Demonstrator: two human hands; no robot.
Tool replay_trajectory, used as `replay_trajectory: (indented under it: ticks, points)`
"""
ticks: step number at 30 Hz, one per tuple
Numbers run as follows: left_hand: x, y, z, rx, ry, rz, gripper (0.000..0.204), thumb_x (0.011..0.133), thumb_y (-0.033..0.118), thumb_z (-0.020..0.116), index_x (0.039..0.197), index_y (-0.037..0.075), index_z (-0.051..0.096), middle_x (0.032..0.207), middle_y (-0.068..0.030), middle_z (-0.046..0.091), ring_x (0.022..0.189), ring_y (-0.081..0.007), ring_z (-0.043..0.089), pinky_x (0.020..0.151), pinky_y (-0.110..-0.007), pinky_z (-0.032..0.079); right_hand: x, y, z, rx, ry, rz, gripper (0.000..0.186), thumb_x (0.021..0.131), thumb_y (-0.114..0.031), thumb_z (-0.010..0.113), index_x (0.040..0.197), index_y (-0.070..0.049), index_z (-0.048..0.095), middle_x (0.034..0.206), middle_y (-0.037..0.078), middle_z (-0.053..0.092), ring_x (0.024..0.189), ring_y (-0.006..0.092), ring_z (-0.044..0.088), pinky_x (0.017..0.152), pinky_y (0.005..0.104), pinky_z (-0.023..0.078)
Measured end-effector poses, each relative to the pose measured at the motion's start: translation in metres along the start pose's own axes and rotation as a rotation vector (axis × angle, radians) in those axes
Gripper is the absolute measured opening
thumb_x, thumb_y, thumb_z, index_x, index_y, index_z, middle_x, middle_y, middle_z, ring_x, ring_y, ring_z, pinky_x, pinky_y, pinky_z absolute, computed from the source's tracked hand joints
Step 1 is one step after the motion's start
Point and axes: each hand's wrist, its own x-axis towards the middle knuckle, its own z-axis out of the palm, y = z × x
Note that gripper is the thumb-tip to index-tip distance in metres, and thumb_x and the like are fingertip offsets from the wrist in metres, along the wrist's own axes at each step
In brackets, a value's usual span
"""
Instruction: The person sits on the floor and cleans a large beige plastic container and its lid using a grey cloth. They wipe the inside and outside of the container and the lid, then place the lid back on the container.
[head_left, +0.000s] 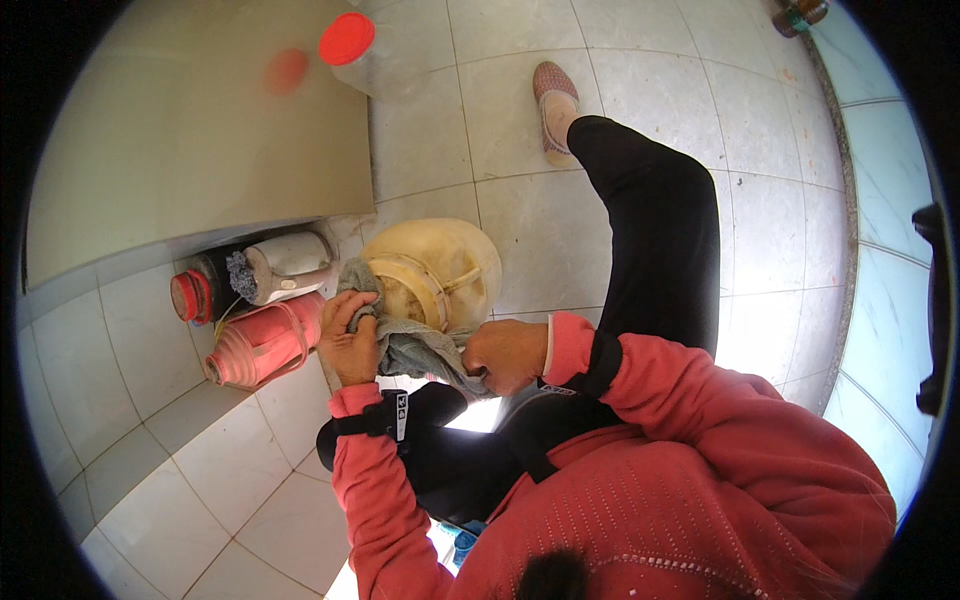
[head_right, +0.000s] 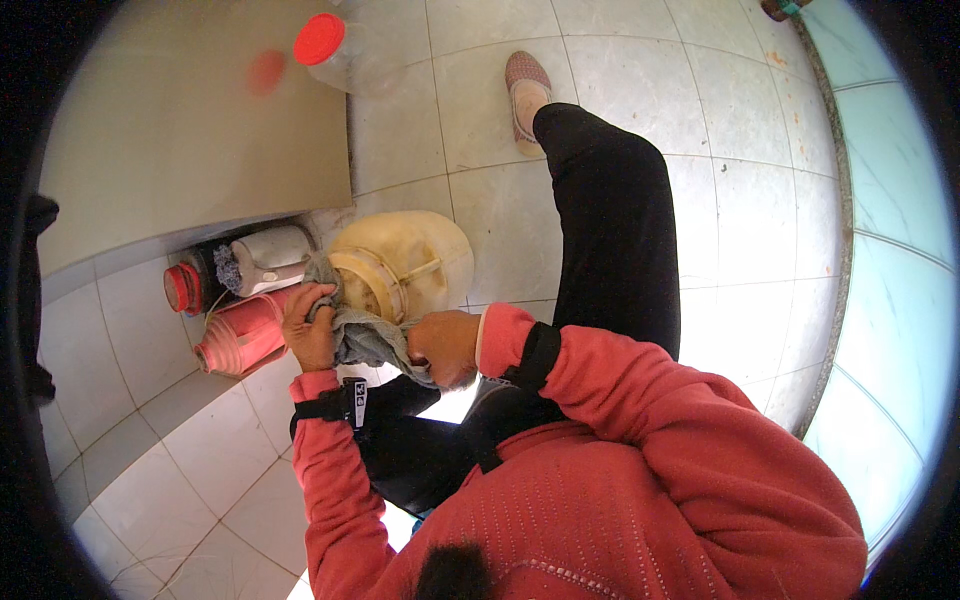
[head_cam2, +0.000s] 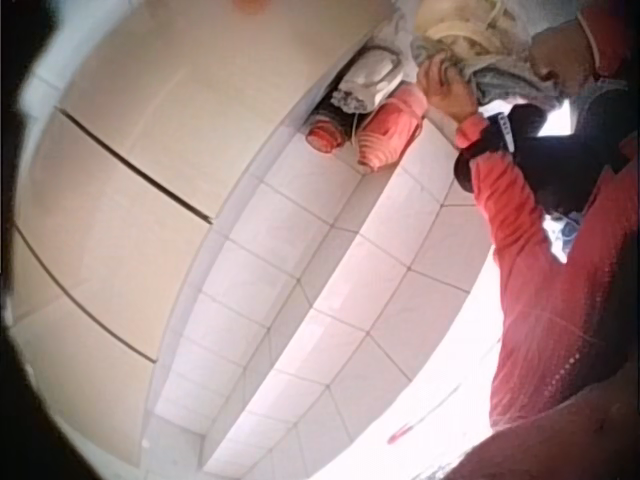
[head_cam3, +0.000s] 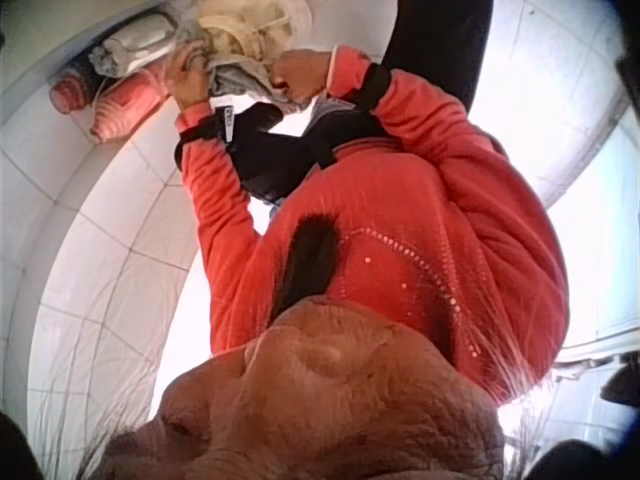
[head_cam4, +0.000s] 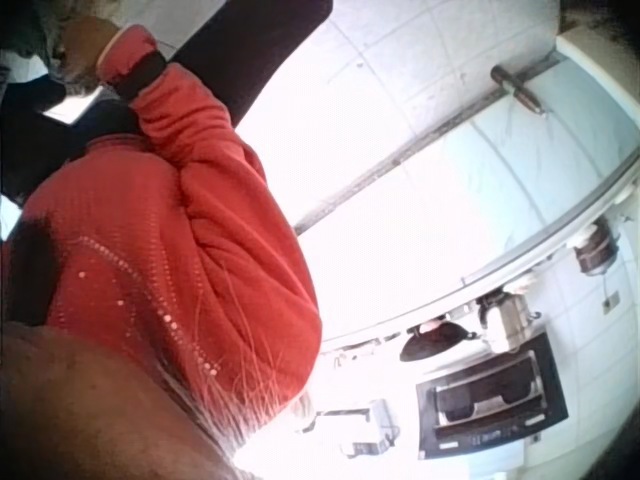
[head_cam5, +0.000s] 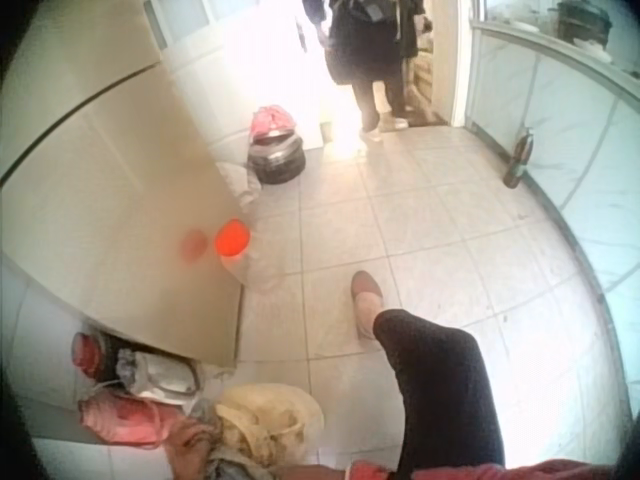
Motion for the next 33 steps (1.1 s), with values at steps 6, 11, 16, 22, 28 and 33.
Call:
replay_trajectory:
  ticks: [6,11,16,22,28,33]
  points:
    - [-0.003,0.006,0.008,0.146,0.051,0.087,0.029,0.067,0.000,0.054,0.092,0.006,0.068,0.100,-0.0098,0.060,0.101,-0.0252,0.054,0.094,-0.034,0.039,0.005,0.026,-0.014,-0.086,0.286,0.126,0.018,0.064,-0.015,0.060,0.077,-0.003,0.066,0.073,0.020,0.063,0.075,0.0391,0.063,0.064,0.0470,0.050]
    - [-0.003,0.003,0.014,0.148,0.108,0.115,0.029,0.065,0.001,0.057,0.091,0.008,0.067,0.097,-0.0101,0.058,0.097,-0.0273,0.052,0.091,-0.035,0.039,0.008,0.020,0.004,-0.130,0.140,0.181,0.016,0.069,-0.020,0.064,0.078,-0.007,0.066,0.071,0.016,0.063,0.074,0.0381,0.062,0.065,0.0476,0.049]
    - [-0.004,-0.002,0.017,0.208,0.130,0.156,0.030,0.065,0.003,0.056,0.093,0.009,0.065,0.098,-0.0123,0.057,0.097,-0.0300,0.052,0.091,-0.038,0.039,0.012,0.030,0.000,-0.127,0.346,0.405,0.017,0.070,-0.023,0.065,0.077,-0.008,0.066,0.068,0.017,0.062,0.073,0.0398,0.062,0.064,0.0478,0.049]
    - [-0.004,-0.001,0.019,0.234,0.122,0.155,0.029,0.065,0.005,0.056,0.093,0.009,0.064,0.101,-0.0138,0.056,0.099,-0.0315,0.050,0.092,-0.039,0.038,0.031,0.036,-0.006,0.001,0.882,0.296,0.012,0.074,-0.013,0.062,0.084,-0.008,0.066,0.084,0.015,0.063,0.080,0.0355,0.062,0.070,0.0456,0.049]
    - [-0.004,-0.004,0.021,0.233,0.112,0.135,0.028,0.066,0.008,0.057,0.094,0.007,0.063,0.102,-0.0166,0.055,0.101,-0.0327,0.048,0.094,-0.040,0.036,0.042,0.047,-0.012,0.253,0.800,0.200,0.015,0.071,-0.013,0.066,0.086,-0.009,0.067,0.081,0.014,0.063,0.080,0.0341,0.063,0.068,0.0445,0.049]
    - [-0.005,-0.006,0.022,0.237,0.125,0.136,0.028,0.066,0.009,0.057,0.094,0.007,0.063,0.101,-0.0159,0.056,0.102,-0.0323,0.048,0.093,-0.039,0.035,0.046,0.037,-0.017,-0.226,0.710,0.184,0.018,0.072,-0.016,0.066,0.090,-0.012,0.069,0.082,0.012,0.064,0.078,0.0330,0.064,0.066,0.0438,0.050]
